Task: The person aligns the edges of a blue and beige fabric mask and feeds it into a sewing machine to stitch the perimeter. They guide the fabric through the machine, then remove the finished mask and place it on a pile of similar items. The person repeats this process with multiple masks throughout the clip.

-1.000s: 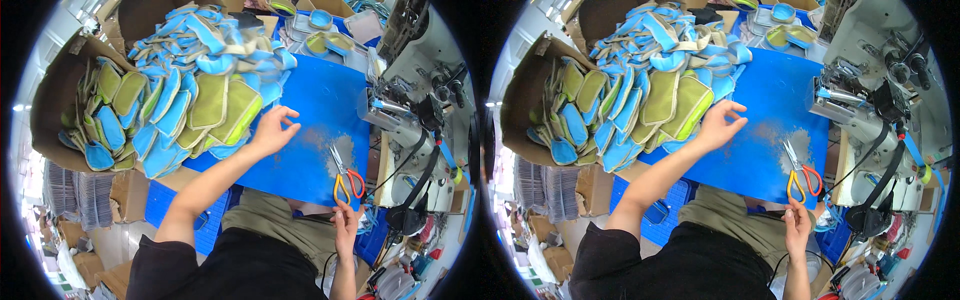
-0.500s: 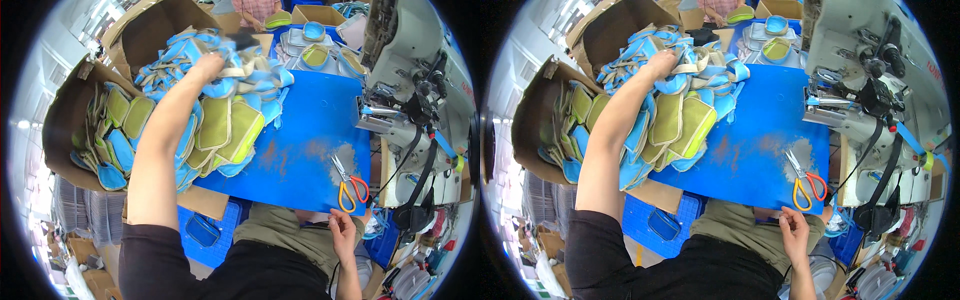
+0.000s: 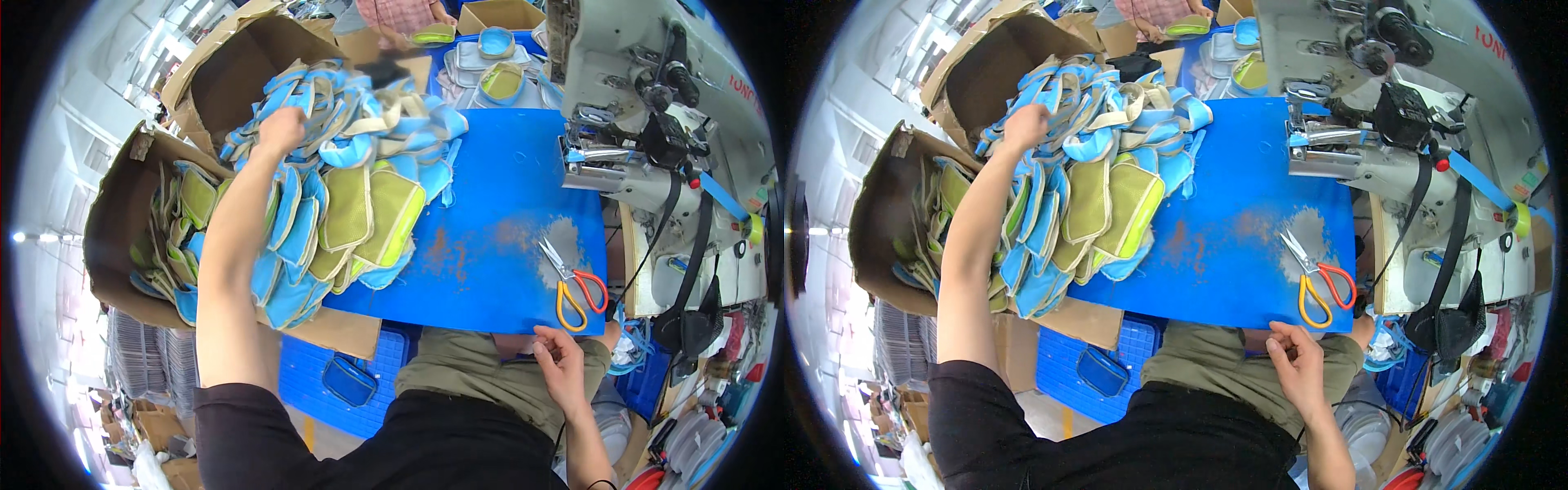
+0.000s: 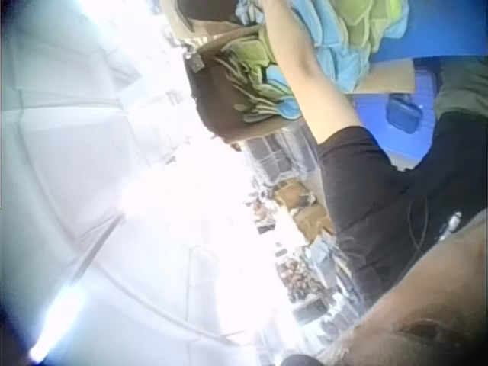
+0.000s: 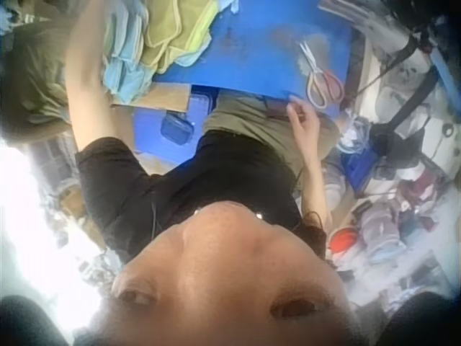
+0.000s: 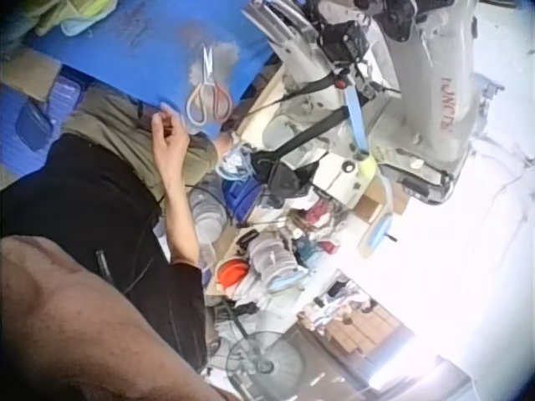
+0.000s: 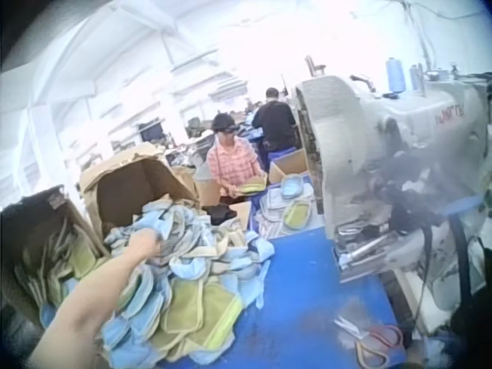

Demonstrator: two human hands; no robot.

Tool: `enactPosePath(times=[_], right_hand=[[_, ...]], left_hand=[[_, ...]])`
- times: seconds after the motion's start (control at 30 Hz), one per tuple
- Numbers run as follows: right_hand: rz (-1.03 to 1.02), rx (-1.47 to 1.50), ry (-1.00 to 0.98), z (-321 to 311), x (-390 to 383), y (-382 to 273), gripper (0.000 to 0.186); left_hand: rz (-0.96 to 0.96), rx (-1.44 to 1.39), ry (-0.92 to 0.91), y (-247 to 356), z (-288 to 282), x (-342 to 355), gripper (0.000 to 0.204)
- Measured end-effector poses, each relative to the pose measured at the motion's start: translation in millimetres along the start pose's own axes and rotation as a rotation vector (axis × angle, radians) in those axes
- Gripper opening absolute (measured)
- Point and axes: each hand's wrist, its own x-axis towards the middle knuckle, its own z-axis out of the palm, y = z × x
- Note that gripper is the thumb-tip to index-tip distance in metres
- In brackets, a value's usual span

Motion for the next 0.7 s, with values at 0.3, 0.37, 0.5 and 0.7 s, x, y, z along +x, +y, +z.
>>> enactPosePath(times=[0.3,0.37,0.5,0.7], right_hand=[[-0.270,-0.134,0.095,4,23,-48,0.032],[-0.500,-0.156,0.150,13,43,-68,0.042],[-0.752,-0.349,0.148,28,73,-120,0.077],[-0.376,-0.090,-0.128,23,61,-85,0.037]], left_hand=[[-0.117,-2.033,-0.179,110,-105,-89,0.040],[-0.132,-2.123,-0.232,154,-122,-134,0.047],[-0.166,-2.315,-0.484,240,-127,-212,0.066],[-0.018,-2.421,-0.555,298,-100,-222,0.073]])
